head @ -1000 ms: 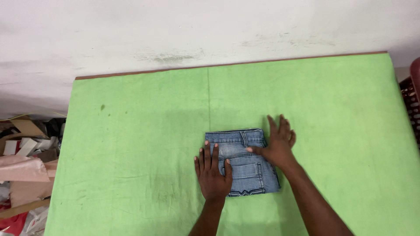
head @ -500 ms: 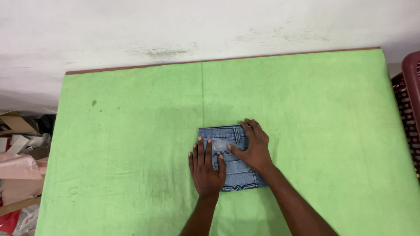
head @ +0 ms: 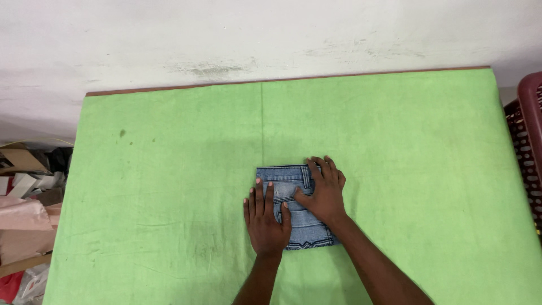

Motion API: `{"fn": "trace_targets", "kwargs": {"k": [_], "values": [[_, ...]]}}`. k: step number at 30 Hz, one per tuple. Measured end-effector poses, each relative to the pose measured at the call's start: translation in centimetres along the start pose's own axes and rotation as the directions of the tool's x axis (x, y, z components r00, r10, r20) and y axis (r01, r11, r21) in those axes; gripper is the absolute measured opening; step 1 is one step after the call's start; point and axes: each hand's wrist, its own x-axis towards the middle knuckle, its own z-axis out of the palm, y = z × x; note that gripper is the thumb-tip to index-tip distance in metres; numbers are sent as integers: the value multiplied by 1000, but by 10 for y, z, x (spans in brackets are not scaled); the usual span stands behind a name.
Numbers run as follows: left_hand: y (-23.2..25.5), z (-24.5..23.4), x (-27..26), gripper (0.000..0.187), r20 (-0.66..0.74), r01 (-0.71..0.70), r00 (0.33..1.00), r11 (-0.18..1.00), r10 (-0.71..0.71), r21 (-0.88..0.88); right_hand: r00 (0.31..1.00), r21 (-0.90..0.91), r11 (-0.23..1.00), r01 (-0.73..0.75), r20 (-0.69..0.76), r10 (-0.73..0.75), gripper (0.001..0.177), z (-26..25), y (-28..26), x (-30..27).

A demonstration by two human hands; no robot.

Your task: The person folds a pair of light-blue jeans on a green table. They lay the jeans flat, fold one leg over the other, then fold the garment in half and again into a compact rectangle, smoothing the fabric with both hands throughout.

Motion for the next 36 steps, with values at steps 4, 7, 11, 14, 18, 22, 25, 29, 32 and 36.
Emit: {"fn": "trace_targets", "kwargs": {"k": [4,7,11,14,18,22,25,29,32,36], "values": [[-1,1,3,56,-7,-5,1000,1000,5,10,999,55,997,48,-19,-47,80,-2,4,1],[-2,0,4,56,-3,-5,1000,1000,5,11,998,314,949,22,-62,-3,62,-5,12,-2],[0,-1,2,55,-38,-22,999,1000,22,-14,975,783,616,-87,-61,216,27,-3,27,-6],[0,-2,5,55,-31,-13,999,1000,13,-15,949,881,452,-137,-14,316,22,2,35,0],[0,-1,2,55,-31,-14,999,1000,13,-18,922,919,350,-182,36,387,26,8,46,-3],[-1,0,4,55,-33,-9,999,1000,9,-8,940,925,347,-153,28,340,21,14,55,-5],[0,0,3,55,-29,-3,1000,1000,3,-6,960,914,385,-126,15,278,16,19,61,-6],[-1,1,3,55,-30,-3,1000,1000,2,-6,980,892,448,54,-133,147,22,22,57,-6],[-1,1,2,54,-28,-18,999,1000,18,1,977,831,555,44,-153,151,43,11,39,-5],[-1,0,2,54,-34,-11,999,1000,10,-8,966,-173,984,43,-245,-85,57,-10,-7,-6]]}}
